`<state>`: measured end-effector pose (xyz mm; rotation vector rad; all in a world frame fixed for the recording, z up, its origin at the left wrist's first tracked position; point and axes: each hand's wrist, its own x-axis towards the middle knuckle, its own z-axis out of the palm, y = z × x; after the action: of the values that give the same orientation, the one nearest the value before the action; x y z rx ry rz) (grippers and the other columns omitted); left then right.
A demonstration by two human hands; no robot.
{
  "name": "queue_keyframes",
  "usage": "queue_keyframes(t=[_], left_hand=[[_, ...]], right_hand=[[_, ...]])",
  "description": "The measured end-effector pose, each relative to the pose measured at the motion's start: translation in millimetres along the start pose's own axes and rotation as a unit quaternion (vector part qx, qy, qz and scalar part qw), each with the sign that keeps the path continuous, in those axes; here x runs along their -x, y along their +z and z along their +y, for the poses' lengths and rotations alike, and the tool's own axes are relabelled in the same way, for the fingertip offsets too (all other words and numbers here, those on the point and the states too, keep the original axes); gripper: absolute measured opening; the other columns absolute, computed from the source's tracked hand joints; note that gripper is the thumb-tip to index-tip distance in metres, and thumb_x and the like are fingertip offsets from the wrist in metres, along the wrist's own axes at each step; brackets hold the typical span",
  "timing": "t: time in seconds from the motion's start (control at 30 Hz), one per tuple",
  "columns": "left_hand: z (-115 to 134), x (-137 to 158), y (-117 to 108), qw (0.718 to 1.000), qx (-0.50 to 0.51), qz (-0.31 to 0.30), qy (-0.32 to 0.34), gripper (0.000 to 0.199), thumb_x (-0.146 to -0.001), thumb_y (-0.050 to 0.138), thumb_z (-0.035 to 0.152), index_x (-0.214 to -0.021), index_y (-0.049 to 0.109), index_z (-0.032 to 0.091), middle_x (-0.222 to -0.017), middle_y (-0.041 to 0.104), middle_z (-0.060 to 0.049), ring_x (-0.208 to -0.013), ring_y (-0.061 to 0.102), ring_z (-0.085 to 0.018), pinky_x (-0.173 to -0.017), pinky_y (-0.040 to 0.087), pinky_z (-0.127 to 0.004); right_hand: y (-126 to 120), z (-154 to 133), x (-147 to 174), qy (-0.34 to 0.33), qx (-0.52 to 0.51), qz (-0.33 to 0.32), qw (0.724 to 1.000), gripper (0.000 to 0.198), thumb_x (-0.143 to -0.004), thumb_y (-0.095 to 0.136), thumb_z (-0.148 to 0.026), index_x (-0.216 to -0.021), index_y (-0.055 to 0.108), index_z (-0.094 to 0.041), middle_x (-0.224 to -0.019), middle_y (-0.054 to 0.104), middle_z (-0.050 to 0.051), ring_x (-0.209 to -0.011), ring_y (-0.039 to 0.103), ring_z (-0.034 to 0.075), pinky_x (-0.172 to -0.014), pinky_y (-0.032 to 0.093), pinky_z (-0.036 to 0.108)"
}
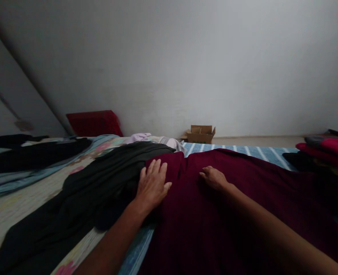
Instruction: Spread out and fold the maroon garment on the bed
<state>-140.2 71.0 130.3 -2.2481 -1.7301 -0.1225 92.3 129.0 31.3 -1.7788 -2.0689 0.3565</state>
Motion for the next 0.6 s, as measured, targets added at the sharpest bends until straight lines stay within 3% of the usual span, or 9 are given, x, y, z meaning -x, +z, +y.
queue_keyframes(t=[0.17,0.27,0.37,0.47,0.6], left_hand=[[-25,42,9,0.994,0.024,0.049,-0.097,0.067,-0.077,0.056,0.036,-0.134,0.033,0.011,-0.142,0.032,-0.018,-0.130,0.031,-0.029,-0.099,0.034,-0.040],[-31,51,9,0.983,0.082,0.018,-0.163,0.065,-0.078,0.054,0.035,-0.133,0.033,0.008,-0.128,0.050,-0.019,-0.114,0.051,-0.028,-0.087,0.043,-0.036],[-35,48,4,0.972,0.130,-0.012,-0.198,0.051,-0.080,0.051,0.031,-0.127,0.043,0.012,-0.108,0.064,-0.014,-0.097,0.061,-0.026,-0.079,0.046,-0.033],[-33,40,-4,0.965,0.176,0.025,-0.195,0.036,-0.081,0.051,0.027,-0.114,0.056,0.014,-0.104,0.067,-0.012,-0.097,0.062,-0.024,-0.083,0.045,-0.030],[-11,28,-20,0.953,0.249,0.093,-0.143,0.033,-0.080,0.052,0.023,-0.111,0.059,0.013,-0.110,0.065,-0.011,-0.103,0.060,-0.022,-0.089,0.043,-0.028]], right_hand=[[-7,-45,26,-0.005,-0.113,-0.001,0.994,0.027,-0.088,0.043,-0.037,-0.091,0.063,-0.019,-0.089,0.067,0.008,-0.086,0.060,0.019,-0.070,0.037,0.025],[-8,-81,35,-0.021,-0.191,0.000,0.981,0.027,-0.085,0.048,-0.040,-0.096,0.063,-0.021,-0.091,0.067,0.005,-0.087,0.059,0.019,-0.072,0.038,0.024],[-4,-114,36,0.010,-0.264,0.001,0.965,0.041,-0.078,0.054,-0.050,-0.102,0.061,-0.018,-0.092,0.065,0.008,-0.089,0.058,0.022,-0.074,0.040,0.028],[3,-137,35,0.079,-0.351,-0.017,0.933,0.062,-0.073,0.052,-0.063,-0.107,0.057,-0.011,-0.090,0.063,0.012,-0.084,0.059,0.024,-0.066,0.045,0.030],[4,-150,35,0.139,-0.478,-0.074,0.864,0.076,-0.074,0.038,-0.073,-0.113,0.051,-0.010,-0.078,0.062,0.009,-0.060,0.059,0.017,-0.048,0.046,0.028]])
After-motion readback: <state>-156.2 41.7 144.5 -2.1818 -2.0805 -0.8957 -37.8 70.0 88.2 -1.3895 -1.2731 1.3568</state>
